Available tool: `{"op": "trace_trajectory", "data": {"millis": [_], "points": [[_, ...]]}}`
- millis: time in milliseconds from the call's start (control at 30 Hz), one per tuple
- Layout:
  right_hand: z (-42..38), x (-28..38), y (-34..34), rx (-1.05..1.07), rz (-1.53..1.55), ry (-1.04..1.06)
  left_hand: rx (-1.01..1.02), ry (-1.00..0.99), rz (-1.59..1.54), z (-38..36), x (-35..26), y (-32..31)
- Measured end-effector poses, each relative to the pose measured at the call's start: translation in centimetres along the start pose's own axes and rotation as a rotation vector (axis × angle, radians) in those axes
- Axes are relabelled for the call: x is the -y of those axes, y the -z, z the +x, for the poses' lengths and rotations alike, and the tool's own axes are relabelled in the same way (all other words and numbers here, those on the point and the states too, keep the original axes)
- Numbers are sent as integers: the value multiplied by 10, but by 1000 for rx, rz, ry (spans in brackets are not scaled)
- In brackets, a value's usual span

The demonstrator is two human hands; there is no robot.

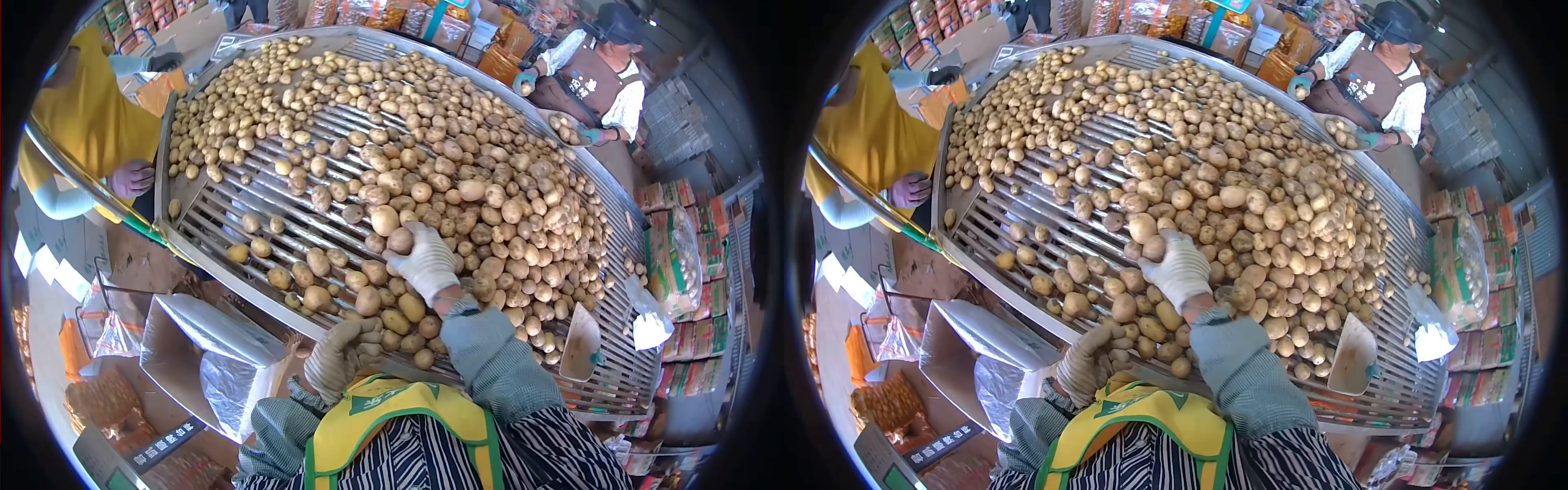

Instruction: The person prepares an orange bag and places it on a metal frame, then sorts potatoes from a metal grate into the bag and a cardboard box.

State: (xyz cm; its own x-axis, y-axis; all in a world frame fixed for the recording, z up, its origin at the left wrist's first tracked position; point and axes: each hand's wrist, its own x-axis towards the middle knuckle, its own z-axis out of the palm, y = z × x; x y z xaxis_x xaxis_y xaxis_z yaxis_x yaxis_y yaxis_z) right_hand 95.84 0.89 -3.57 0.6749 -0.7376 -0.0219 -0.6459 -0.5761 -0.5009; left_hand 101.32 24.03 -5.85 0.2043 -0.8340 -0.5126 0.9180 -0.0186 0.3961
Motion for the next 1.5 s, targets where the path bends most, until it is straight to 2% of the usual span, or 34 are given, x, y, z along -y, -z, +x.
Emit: {"op": "trace_trajectory", "data": {"millis": [67,133,200,233,267,333,367,400,467,500,600,667,700,733,800,867,900,933,1000,1067,1100,1133,1200,1267,1300,1333,1400,1467,1500], "points": [[-15,0,1,-24,81,-17,73,73,-73,-3,-5,1],[-41,5,8,119,859,-68,67,84,-45,0,-6,4],[-64,8,17,203,731,306,145,160,-260,2,-10,-3],[-74,14,31,310,531,281,131,176,-254,5,-11,-3],[-81,21,48,262,409,289,199,208,-348,8,-12,-6],[-84,6,71,13,208,47,124,127,-281,10,-15,-6],[-77,-20,68,-94,261,-112,98,148,-284,8,-16,-10],[-81,-30,87,-244,51,-119,101,162,-278,12,-16,-8],[-80,-58,91,-67,-385,-201,204,196,-213,20,-16,-3],[-82,-65,84,-70,-380,-207,133,170,-176,20,-16,-10],[-88,-80,71,-72,-365,-212,151,163,-200,25,-13,-16],[-94,-82,69,-145,134,-191,125,184,-180,24,-12,-18],[-97,-66,77,-104,450,-247,111,209,-168,23,-10,-19],[-100,-54,80,-97,463,-244,98,203,-163,21,-7,-19],[-101,-38,77,141,923,-198,94,194,-86,21,-1,-19],[-104,-34,51,165,762,122,113,153,-34,18,7,-26],[-109,-11,62,200,679,179,197,162,-153,13,13,-41],[-109,-7,55,225,625,380,280,172,-272,9,17,-49],[-106,1,56,247,516,541,304,184,-235,7,23,-27],[-101,-3,69,208,725,236,344,34,-387,2,30,-9],[-96,-27,54,144,743,27,249,-22,-345,-1,29,-9],[-87,-29,68,162,716,-29,242,-35,-350,-7,28,-8],[-75,-51,56,223,-5,224,148,-64,-322,-18,29,-7],[-83,-42,38,443,-465,205,92,-84,-325,-29,35,-6],[-91,-49,16,292,-441,285,73,-93,-297,-32,39,-3],[-86,-41,11,297,-439,295,51,-104,-270,-34,42,0],[-71,-24,4,438,-406,82,86,-76,-313,-33,48,6],[-66,-18,-1,515,-434,76,59,-66,-298,-35,49,6],[-69,-24,-11,420,-427,173,53,-58,-277,-36,49,7]]}}
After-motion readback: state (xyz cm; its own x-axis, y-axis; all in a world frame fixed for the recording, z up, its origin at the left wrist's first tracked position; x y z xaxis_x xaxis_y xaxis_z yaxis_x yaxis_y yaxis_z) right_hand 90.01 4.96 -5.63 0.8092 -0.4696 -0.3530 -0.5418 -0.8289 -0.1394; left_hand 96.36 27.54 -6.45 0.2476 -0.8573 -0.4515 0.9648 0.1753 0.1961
